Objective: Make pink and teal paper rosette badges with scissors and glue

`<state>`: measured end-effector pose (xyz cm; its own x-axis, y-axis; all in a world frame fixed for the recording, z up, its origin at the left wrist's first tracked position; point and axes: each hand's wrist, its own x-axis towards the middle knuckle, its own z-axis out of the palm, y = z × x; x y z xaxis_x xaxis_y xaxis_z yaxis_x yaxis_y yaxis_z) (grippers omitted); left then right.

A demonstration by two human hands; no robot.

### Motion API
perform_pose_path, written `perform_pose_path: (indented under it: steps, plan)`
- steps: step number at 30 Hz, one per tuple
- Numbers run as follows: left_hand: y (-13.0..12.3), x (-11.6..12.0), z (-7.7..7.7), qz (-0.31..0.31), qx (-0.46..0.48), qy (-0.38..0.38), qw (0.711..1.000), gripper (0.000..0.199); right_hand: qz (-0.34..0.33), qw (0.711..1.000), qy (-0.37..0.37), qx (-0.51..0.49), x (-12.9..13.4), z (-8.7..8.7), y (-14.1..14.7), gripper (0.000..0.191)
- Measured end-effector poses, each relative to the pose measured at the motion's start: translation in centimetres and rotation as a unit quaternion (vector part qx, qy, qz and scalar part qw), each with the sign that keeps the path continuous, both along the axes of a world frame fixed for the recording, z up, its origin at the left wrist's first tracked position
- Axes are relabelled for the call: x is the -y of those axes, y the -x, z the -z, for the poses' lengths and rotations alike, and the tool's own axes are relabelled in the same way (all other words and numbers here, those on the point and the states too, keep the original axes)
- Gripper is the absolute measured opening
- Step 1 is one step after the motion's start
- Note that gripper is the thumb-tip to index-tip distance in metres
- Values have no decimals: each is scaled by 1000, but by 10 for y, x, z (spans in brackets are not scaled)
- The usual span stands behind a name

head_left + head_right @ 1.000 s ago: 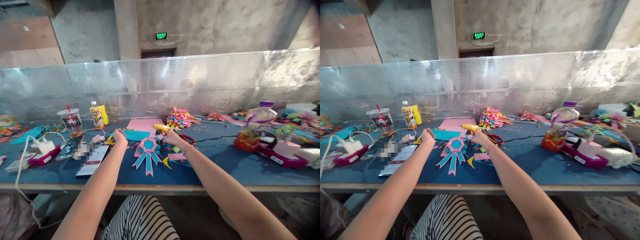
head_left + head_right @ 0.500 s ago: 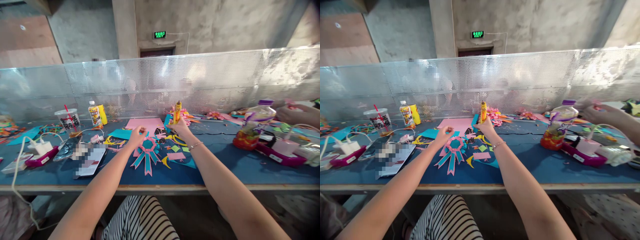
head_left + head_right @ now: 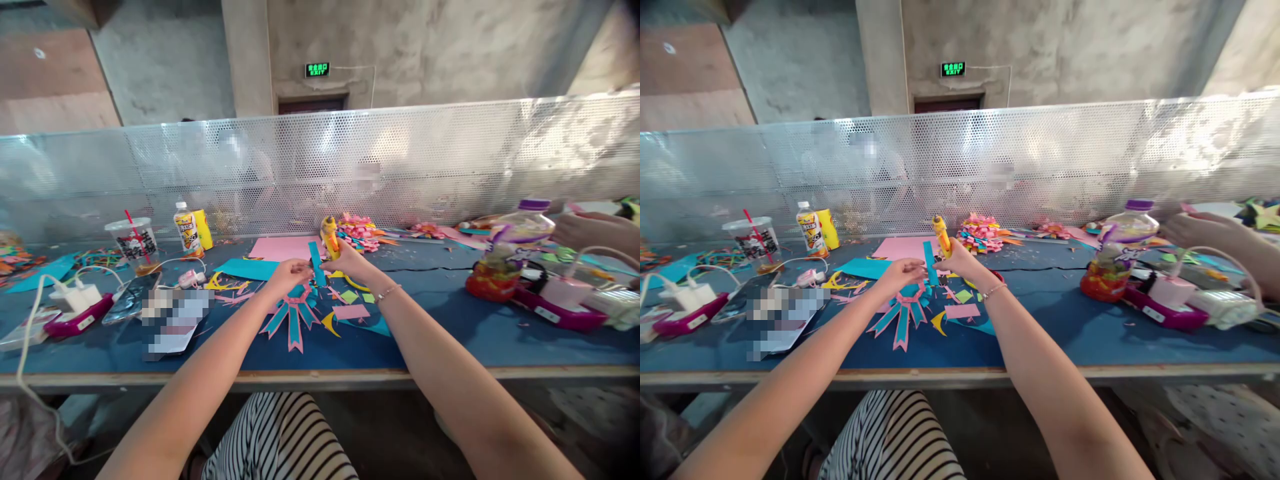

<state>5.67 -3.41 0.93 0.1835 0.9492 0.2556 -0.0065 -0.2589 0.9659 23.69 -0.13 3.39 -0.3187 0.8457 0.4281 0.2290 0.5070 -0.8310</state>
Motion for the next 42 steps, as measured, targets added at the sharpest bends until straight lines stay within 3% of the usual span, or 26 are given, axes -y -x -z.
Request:
perform_pose_path:
  steps: [7, 18, 27, 35, 37, 42]
  plan:
    - [-10, 5, -5, -38, 39, 21, 998, 8, 20, 998, -15, 58, 10, -3, 9, 44]
    - [-10, 2, -5, -88, 47, 11, 995, 6, 59, 992, -44, 99, 18, -7, 12, 43]
    - [-10, -3, 4, -60, 11, -4, 998, 9, 23, 994, -23, 104, 12, -2, 12, 44]
    - [-3, -1, 0, -98, 47, 18, 994, 6, 10, 997, -9, 71, 16, -3, 14, 33]
    - [3, -2, -1, -106, 76, 21, 991, 7, 34, 997, -28, 56, 15, -1, 14, 29]
    - [16, -5, -1, -114, 121, 16, 986, 15, 214, 959, -154, 106, 4, 6, 13, 30]
